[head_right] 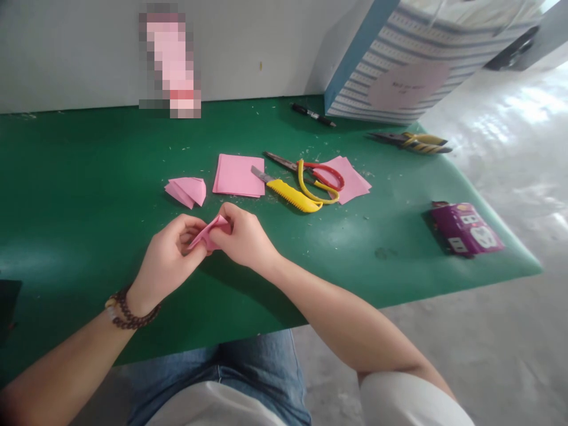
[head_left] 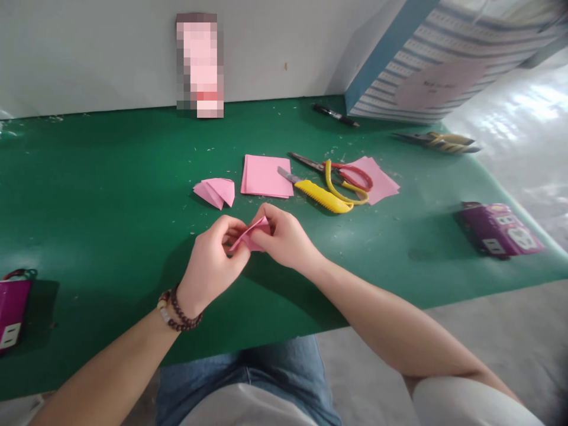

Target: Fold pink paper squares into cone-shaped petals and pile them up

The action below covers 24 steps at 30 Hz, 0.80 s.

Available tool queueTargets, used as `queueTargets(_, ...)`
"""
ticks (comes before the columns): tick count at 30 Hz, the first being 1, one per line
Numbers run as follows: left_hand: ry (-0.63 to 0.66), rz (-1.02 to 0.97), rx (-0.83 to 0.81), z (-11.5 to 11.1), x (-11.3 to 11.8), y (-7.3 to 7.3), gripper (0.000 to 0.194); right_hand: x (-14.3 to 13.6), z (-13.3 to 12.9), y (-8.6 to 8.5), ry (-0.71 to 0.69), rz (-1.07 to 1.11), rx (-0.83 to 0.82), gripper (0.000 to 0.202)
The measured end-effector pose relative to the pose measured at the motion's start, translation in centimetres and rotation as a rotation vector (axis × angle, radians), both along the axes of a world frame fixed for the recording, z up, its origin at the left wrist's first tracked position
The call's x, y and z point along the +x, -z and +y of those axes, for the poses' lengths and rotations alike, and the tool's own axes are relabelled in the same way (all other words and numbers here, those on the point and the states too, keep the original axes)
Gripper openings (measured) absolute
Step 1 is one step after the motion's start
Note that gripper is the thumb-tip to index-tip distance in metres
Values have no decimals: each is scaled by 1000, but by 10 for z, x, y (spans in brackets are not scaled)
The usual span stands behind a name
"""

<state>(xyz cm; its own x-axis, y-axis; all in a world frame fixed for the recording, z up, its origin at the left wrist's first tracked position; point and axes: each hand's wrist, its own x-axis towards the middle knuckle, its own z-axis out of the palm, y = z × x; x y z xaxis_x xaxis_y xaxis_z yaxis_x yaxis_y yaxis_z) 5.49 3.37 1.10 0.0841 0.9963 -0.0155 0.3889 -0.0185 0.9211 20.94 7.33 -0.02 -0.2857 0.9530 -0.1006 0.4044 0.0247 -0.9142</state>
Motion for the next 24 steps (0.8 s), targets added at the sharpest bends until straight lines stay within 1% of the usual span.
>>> queueTargets(2,-1,20,19,1,-1,1,11,1,0,0,-16,-22,4,4)
queueTargets(4,-22,97,65,2,-4,1,3,3,1,-2,-56,-28,12,8)
queueTargets(6,-42,203,125,3,-7,1,8,5,2,-4,-89,-18,25,15)
queueTargets(8,-36,273,161,3,-9,0,10,8,3,-6,-100,-33,42,21)
queueTargets(10,-20,276,179,3,-9,0,8,10,4,-7,-94,-89,70,24)
queueTargets(13,-15,238,218,3,-7,0,12,10,3,-8,-128,-175,103,26)
queueTargets(18,11,264,255,2,-7,2,10,7,-2,-10,-189,-264,109,20)
queueTargets(21,-16,261,267,2,-7,3,9,8,-2,-13,-205,-232,76,12)
queueTargets(24,-70,207,262,2,-7,4,8,11,-1,-16,-196,-172,18,17)
